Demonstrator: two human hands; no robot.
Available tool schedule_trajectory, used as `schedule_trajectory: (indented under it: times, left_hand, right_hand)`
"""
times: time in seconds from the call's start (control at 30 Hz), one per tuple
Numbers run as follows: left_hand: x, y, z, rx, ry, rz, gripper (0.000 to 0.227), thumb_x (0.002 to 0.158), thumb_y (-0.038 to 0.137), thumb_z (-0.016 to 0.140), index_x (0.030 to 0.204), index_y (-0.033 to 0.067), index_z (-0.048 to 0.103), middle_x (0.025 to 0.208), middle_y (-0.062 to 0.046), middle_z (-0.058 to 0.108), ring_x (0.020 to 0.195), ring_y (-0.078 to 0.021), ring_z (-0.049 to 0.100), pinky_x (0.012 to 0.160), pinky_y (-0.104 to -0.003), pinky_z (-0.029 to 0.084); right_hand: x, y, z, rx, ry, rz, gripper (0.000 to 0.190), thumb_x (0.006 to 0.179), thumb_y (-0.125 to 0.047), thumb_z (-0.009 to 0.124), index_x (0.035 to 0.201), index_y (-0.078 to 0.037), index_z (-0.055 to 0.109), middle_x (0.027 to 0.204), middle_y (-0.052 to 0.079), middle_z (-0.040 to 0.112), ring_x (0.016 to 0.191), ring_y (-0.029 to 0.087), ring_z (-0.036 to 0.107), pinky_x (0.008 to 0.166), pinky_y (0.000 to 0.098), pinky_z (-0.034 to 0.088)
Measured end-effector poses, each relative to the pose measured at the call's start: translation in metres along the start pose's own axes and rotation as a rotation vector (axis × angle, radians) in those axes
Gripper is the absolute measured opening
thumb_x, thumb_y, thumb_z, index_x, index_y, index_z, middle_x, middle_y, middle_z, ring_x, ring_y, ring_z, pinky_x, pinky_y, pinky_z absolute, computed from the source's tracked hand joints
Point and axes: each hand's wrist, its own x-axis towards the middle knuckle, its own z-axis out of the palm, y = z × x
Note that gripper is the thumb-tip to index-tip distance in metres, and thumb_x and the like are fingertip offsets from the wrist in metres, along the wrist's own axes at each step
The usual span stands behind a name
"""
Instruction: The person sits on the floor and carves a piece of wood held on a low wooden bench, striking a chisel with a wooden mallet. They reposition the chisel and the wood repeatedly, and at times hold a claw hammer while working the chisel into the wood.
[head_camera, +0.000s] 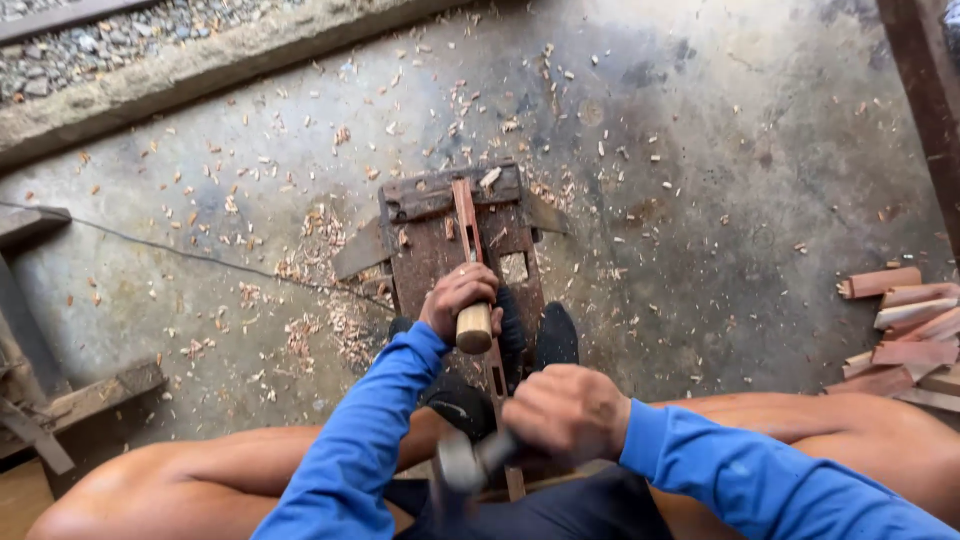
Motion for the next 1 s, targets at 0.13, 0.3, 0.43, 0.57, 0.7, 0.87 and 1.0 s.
schedule_trajectory:
  times: [0.13, 0.3, 0.43, 0.57, 0.7, 0.87, 1.0]
  left_hand:
    - [0.005, -0.002, -0.006, 0.017, -0.043, 0.024, 0.029, 0.077, 0.005, 0.082, 0.093, 0.0064, 0.058, 0.098, -0.011, 0.066, 0.091, -0.032, 0.066, 0.085, -0.043, 0.056]
    - [-0.018, -0.091, 0.011, 0.333, -0.109, -0.065, 0.013, 0.082, 0.016, 0.074, 0.091, 0.01, 0.067, 0.09, -0.008, 0.071, 0.085, -0.0253, 0.071, 0.075, -0.039, 0.056]
    - [0.08, -0.095, -0.005, -0.095, 0.254, -0.735, 0.023, 0.104, 0.024, 0.062, 0.09, 0.0063, 0.069, 0.073, -0.003, 0.067, 0.069, -0.0149, 0.067, 0.059, -0.03, 0.052]
    - [0.043, -0.115, 0.027, -0.618, 0.389, -0.587, 0.011, 0.091, 0.012, 0.071, 0.094, 0.0039, 0.065, 0.085, -0.006, 0.07, 0.076, -0.0168, 0.07, 0.067, -0.03, 0.06]
    - [-0.018, -0.038, 0.019, -0.146, -0.101, -0.1, 0.014, 0.087, 0.007, 0.073, 0.1, 0.0075, 0.068, 0.103, -0.008, 0.065, 0.101, -0.0283, 0.064, 0.095, -0.044, 0.054]
    - [-0.005, 0.005, 0.013, 0.088, -0.059, 0.09, 0.025, 0.081, 0.009, 0.082, 0.095, 0.0061, 0.061, 0.097, -0.01, 0.062, 0.098, -0.0325, 0.064, 0.1, -0.05, 0.052]
    - [0.001, 0.007, 0.007, 0.051, -0.033, 0.057, 0.025, 0.083, 0.008, 0.082, 0.096, 0.0065, 0.06, 0.097, -0.009, 0.062, 0.096, -0.0315, 0.065, 0.106, -0.051, 0.053]
  right_hand:
    - [-0.029, 0.042, 0.045, -0.044, -0.136, -0.162, 0.033, 0.071, -0.039, 0.079, 0.076, -0.019, 0.053, 0.064, 0.004, 0.057, 0.057, 0.028, 0.064, 0.046, 0.0443, 0.049]
    - [-0.011, 0.017, 0.03, 0.116, 0.032, 0.647, 0.04, 0.086, -0.04, 0.075, 0.089, -0.005, 0.055, 0.078, 0.017, 0.068, 0.068, 0.04, 0.068, 0.055, 0.0497, 0.053]
    - [0.001, -0.022, 0.007, 0.268, -0.028, 0.794, 0.037, 0.087, -0.041, 0.075, 0.092, -0.007, 0.058, 0.073, 0.021, 0.068, 0.071, 0.043, 0.068, 0.056, 0.0503, 0.054]
    - [-0.009, -0.048, 0.008, 0.393, 0.028, 0.771, 0.037, 0.086, -0.04, 0.077, 0.092, -0.008, 0.06, 0.072, 0.02, 0.068, 0.068, 0.042, 0.068, 0.055, 0.0495, 0.054]
    - [-0.011, -0.039, 0.008, 0.321, 0.014, 0.565, 0.041, 0.084, -0.039, 0.081, 0.086, -0.006, 0.057, 0.072, 0.015, 0.065, 0.066, 0.038, 0.068, 0.053, 0.0475, 0.053]
    - [-0.007, -0.029, 0.0, 0.283, 0.046, 0.129, 0.037, 0.083, -0.035, 0.079, 0.092, -0.006, 0.058, 0.077, 0.008, 0.056, 0.071, 0.028, 0.064, 0.059, 0.0397, 0.049]
    - [-0.005, -0.014, 0.003, 0.157, 0.018, -0.177, 0.023, 0.084, -0.026, 0.069, 0.096, -0.008, 0.062, 0.079, 0.003, 0.054, 0.07, 0.02, 0.059, 0.06, 0.0342, 0.045]
